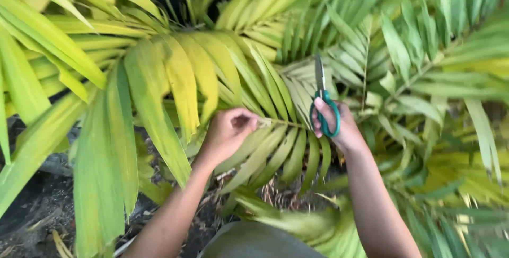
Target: Pruning dry and yellowing leaves from a palm plant using scissors.
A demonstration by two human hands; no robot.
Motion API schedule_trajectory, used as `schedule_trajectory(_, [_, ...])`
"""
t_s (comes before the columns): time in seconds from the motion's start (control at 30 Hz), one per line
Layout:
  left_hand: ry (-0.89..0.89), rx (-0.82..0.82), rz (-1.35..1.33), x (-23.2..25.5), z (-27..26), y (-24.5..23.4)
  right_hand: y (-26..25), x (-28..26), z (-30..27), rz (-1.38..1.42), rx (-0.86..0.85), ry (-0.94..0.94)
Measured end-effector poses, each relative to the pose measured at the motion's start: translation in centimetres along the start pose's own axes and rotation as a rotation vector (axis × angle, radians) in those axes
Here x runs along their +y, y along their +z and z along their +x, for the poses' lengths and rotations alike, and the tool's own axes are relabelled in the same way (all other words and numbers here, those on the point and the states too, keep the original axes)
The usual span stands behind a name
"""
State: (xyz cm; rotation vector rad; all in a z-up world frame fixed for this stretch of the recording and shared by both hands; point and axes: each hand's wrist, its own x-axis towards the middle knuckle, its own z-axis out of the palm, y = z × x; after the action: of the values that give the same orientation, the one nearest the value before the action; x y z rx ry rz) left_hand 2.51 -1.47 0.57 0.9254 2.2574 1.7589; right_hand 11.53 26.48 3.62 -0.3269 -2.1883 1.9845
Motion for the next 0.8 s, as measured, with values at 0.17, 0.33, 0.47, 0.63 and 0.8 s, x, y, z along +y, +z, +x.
schedule_trajectory(0.17, [-0.092,-0.107,-0.096,-1.8,-5.6,1.3,1.3,2.3,-5.8,0.032,0.071,0.041])
schedule_trajectory(0.33, [0.079,0.002,-0.058,-1.1,-8.9,3.0,1.0,5.3,-11.1,0.07,0.082,0.109])
schedule_trajectory(0.47, [0.033,0.01,0.023,0.7,-11.2,4.6,1.0,7.6,-14.2,0.08,0.06,0.166])
schedule_trajectory(0.63, [-0.239,-0.161,0.02,0.3,-14.3,8.5,0.4,9.3,-18.0,0.136,0.082,0.126])
schedule_trajectory(0.8, [-0.031,-0.187,-0.044,2.1,-16.6,14.8,-2.2,8.4,-22.9,0.152,0.0,-0.12])
